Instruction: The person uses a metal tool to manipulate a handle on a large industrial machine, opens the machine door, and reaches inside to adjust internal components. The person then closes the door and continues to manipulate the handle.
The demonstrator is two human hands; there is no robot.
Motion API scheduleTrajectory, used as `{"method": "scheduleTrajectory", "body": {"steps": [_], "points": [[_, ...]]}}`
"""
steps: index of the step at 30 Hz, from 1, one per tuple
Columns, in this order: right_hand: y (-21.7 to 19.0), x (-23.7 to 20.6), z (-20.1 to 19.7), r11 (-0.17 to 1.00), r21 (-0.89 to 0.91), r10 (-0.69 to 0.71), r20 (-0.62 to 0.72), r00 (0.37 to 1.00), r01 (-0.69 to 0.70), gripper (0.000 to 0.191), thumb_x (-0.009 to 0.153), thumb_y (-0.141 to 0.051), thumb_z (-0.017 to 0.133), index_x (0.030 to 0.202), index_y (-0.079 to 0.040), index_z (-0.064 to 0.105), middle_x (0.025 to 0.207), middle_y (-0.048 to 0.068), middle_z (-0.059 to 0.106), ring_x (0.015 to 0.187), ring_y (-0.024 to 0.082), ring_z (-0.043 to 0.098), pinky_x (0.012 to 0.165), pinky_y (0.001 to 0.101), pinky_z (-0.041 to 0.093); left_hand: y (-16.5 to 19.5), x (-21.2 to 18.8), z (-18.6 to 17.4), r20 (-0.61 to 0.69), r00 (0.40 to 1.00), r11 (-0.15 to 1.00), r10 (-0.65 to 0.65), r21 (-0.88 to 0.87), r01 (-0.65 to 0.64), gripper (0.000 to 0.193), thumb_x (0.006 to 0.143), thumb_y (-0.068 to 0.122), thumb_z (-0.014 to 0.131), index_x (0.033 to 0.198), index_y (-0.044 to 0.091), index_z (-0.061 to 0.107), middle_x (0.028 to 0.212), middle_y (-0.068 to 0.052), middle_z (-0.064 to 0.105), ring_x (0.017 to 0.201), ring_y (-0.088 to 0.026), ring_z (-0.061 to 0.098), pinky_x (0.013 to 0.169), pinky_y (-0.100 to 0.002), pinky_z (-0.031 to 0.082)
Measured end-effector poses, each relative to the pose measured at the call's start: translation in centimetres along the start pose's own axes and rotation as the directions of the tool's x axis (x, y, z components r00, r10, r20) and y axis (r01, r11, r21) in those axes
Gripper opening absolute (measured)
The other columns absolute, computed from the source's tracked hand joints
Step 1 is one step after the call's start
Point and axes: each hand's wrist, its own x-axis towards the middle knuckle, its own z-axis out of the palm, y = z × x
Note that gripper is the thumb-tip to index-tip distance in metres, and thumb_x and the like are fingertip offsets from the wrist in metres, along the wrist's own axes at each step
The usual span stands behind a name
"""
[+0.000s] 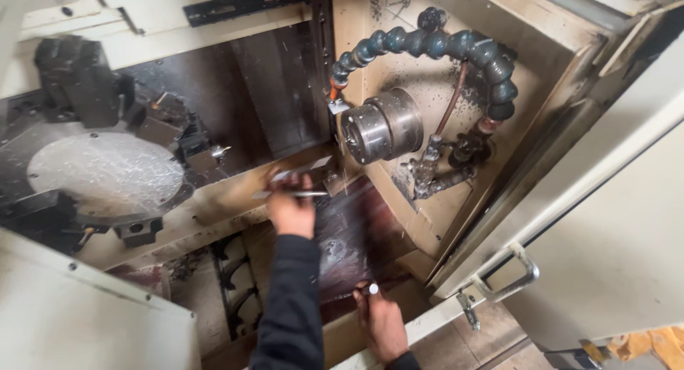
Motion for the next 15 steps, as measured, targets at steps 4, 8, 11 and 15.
{"method": "scheduleTrajectory", "body": {"steps": [4,8,11,15], "points": [[-0.2,-0.8,0.4,0.997,-0.074,-0.032,-0.017,0.999,0.031,0.016,0.097,-0.016,0.060,0.105,-0.003,0.065,0.086,0.022,0.072,0.080,0.042,0.070,0.067,0.0487,0.055,6.8,-2.1,-5.4,0.053,0.999,1.000,-0.007,-0.023,0.008,0.008,0.106,0.033,0.055,0.105,0.025,0.057,0.099,0.008,0.063,0.097,-0.014,0.064,0.091,-0.056,0.050],[-1.0,-1.6,0.7,0.977,-0.211,-0.064,-0.085,0.994,0.044,0.022,0.097,-0.017,0.062,0.109,0.001,0.063,0.101,0.028,0.067,0.086,0.050,0.065,0.072,0.0548,0.052,10.6,-9.6,-13.9,0.311,0.949,0.941,-0.052,0.334,-0.058,0.018,0.105,0.030,0.055,0.114,0.015,0.060,0.091,0.000,0.063,0.087,-0.016,0.062,0.082,-0.042,0.054],[-2.0,-2.5,0.4,0.964,-0.260,-0.085,-0.084,0.993,0.061,0.031,0.093,-0.014,0.063,0.118,0.003,0.057,0.104,0.031,0.065,0.089,0.052,0.064,0.076,0.0555,0.052,11.6,-17.1,-19.8,0.423,0.906,0.512,-0.030,0.785,-0.349,0.025,0.104,0.029,0.056,0.116,0.008,0.063,0.084,-0.004,0.066,0.073,-0.017,0.058,0.067,-0.034,0.048],[-4.2,-4.2,-0.3,0.962,-0.259,-0.095,-0.003,0.995,0.091,0.042,0.093,-0.007,0.061,0.133,-0.009,0.051,0.112,0.028,0.067,0.091,0.050,0.065,0.078,0.0561,0.053,12.5,-24.3,-25.1,0.389,0.921,-0.033,0.013,0.921,-0.388,0.022,0.104,0.026,0.053,0.120,0.016,0.064,0.086,-0.007,0.074,0.083,-0.022,0.072,0.077,-0.034,0.056]]}}
